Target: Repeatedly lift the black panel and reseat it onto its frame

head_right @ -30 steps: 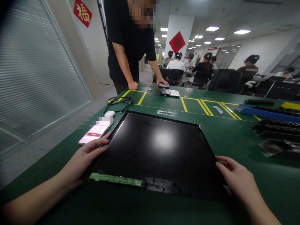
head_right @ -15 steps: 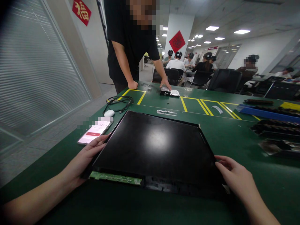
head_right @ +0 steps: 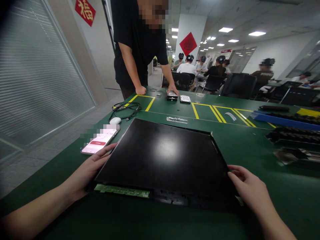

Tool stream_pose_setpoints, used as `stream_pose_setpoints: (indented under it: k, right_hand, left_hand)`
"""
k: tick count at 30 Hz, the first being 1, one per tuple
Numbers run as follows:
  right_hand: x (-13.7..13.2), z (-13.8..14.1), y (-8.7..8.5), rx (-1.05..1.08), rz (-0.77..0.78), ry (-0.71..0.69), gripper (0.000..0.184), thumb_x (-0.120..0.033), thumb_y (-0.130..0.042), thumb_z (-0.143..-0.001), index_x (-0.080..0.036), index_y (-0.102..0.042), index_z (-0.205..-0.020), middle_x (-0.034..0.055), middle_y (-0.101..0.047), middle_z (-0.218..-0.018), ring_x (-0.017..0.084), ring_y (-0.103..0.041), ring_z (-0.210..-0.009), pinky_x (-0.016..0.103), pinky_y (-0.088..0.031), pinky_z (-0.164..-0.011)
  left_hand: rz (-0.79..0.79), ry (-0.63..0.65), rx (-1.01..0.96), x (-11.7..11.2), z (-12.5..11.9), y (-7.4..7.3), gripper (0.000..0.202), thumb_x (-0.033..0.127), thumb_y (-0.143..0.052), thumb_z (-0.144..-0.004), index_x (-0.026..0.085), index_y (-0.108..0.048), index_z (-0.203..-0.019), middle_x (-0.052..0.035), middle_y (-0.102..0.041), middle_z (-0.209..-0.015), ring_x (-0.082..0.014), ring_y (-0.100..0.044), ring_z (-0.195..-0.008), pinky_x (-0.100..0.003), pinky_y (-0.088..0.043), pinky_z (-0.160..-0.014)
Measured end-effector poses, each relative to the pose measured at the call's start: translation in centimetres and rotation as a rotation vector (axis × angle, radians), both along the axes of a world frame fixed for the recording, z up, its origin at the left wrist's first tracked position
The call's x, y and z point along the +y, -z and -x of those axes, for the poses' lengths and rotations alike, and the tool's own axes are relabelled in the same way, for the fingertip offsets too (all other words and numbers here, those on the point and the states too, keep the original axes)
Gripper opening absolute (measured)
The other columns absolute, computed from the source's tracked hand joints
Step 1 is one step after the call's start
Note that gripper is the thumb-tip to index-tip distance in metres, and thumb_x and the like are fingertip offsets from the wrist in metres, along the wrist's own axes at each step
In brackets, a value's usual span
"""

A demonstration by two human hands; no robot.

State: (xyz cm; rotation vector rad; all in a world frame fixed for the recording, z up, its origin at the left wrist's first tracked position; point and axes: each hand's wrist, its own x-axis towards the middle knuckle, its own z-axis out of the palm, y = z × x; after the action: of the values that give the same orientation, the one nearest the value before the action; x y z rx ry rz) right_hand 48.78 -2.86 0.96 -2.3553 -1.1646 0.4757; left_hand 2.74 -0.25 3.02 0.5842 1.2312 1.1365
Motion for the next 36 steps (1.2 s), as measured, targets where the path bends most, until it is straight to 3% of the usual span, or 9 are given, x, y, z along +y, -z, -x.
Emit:
stream_pose_setpoints:
  k: [7,14,18,23,29,31,34,36]
  right_hand:
    - [0.1,-0.1,0.3,0.035,-0.025,-0.002,0.055,-0.058,-0.057,-0.056,-0.024,-0.075,-0.096,0.0108,-0.079,-0.093,0.037,-0.071,-0.088,0.050,-0.051,-0.079]
    - [0.0,-0.2,0.4,0.031,-0.025,-0.019,0.056,-0.058,-0.056,-0.060,-0.023,-0.076,-0.098,0.0112,-0.079,-0.092,0.036,-0.071,-0.085,0.048,-0.052,-0.075]
    - [0.0,-0.3,0.5,0.023,-0.010,-0.015,0.058,-0.058,-0.054,-0.060,-0.022,-0.077,-0.099,0.0109,-0.079,-0.091,0.035,-0.070,-0.084,0.048,-0.051,-0.076]
    - [0.0,-0.2,0.4,0.033,-0.033,-0.024,0.053,-0.057,-0.057,-0.060,-0.023,-0.077,-0.095,0.0109,-0.079,-0.089,0.035,-0.071,-0.082,0.047,-0.052,-0.072]
    - [-0.1,-0.2,0.6,0.007,-0.068,-0.038,0.048,-0.056,-0.057,-0.062,-0.024,-0.076,-0.092,0.0104,-0.078,-0.087,0.034,-0.070,-0.078,0.046,-0.051,-0.069]
    - [0.0,-0.3,0.8,0.005,-0.071,-0.040,0.048,-0.056,-0.057,-0.062,-0.023,-0.076,-0.092,0.0101,-0.078,-0.088,0.033,-0.070,-0.079,0.046,-0.051,-0.070]
    - [0.0,-0.4,1.1,0.036,-0.068,-0.039,0.052,-0.058,-0.058,-0.062,-0.023,-0.074,-0.096,0.0098,-0.077,-0.091,0.032,-0.070,-0.081,0.045,-0.052,-0.072]
    - [0.0,-0.4,1.2,0.046,-0.067,-0.042,0.054,-0.059,-0.059,-0.061,-0.023,-0.074,-0.100,0.0096,-0.077,-0.094,0.031,-0.070,-0.080,0.044,-0.052,-0.071]
  left_hand:
    - [0.093,0.074,0.053,-0.2,0.1,-1.0,0.038,0.016,-0.069,-0.089,0.020,-0.071,-0.126,-0.0090,-0.084,-0.088,-0.0257,-0.080,-0.077,-0.029,-0.064,-0.061]
    - [0.031,0.186,0.076,-0.3,0.9,-0.7,0.052,0.023,-0.083,-0.076,0.024,-0.073,-0.127,-0.0065,-0.084,-0.092,-0.0272,-0.080,-0.079,-0.031,-0.064,-0.065]
    - [0.040,0.234,0.140,-0.3,1.3,-1.0,0.046,0.029,-0.080,-0.080,0.025,-0.074,-0.125,-0.0065,-0.084,-0.100,-0.0269,-0.080,-0.089,-0.032,-0.063,-0.073]
    - [-0.026,0.205,0.261,-0.2,1.3,-1.6,0.030,0.024,-0.077,-0.078,0.024,-0.081,-0.107,-0.0080,-0.082,-0.111,-0.0316,-0.075,-0.108,-0.036,-0.061,-0.086]
    - [-0.126,0.132,0.312,0.0,1.7,-0.7,0.018,0.030,-0.073,-0.082,0.025,-0.084,-0.096,-0.0080,-0.062,-0.147,-0.0335,-0.049,-0.141,-0.039,-0.048,-0.108]
    - [-0.201,0.196,0.334,-0.1,2.0,-0.4,0.025,0.032,-0.080,-0.078,0.026,-0.082,-0.102,-0.0071,-0.058,-0.151,-0.0351,-0.046,-0.143,-0.041,-0.046,-0.110]
    - [-0.276,0.345,0.335,-0.4,2.4,-0.2,0.050,0.028,-0.087,-0.073,0.027,-0.075,-0.121,-0.0089,-0.064,-0.144,-0.0374,-0.055,-0.135,-0.045,-0.049,-0.108]
    - [-0.308,0.373,0.322,-0.6,2.4,-0.2,0.056,0.027,-0.086,-0.074,0.026,-0.072,-0.128,-0.0098,-0.068,-0.139,-0.0368,-0.061,-0.129,-0.044,-0.052,-0.105]
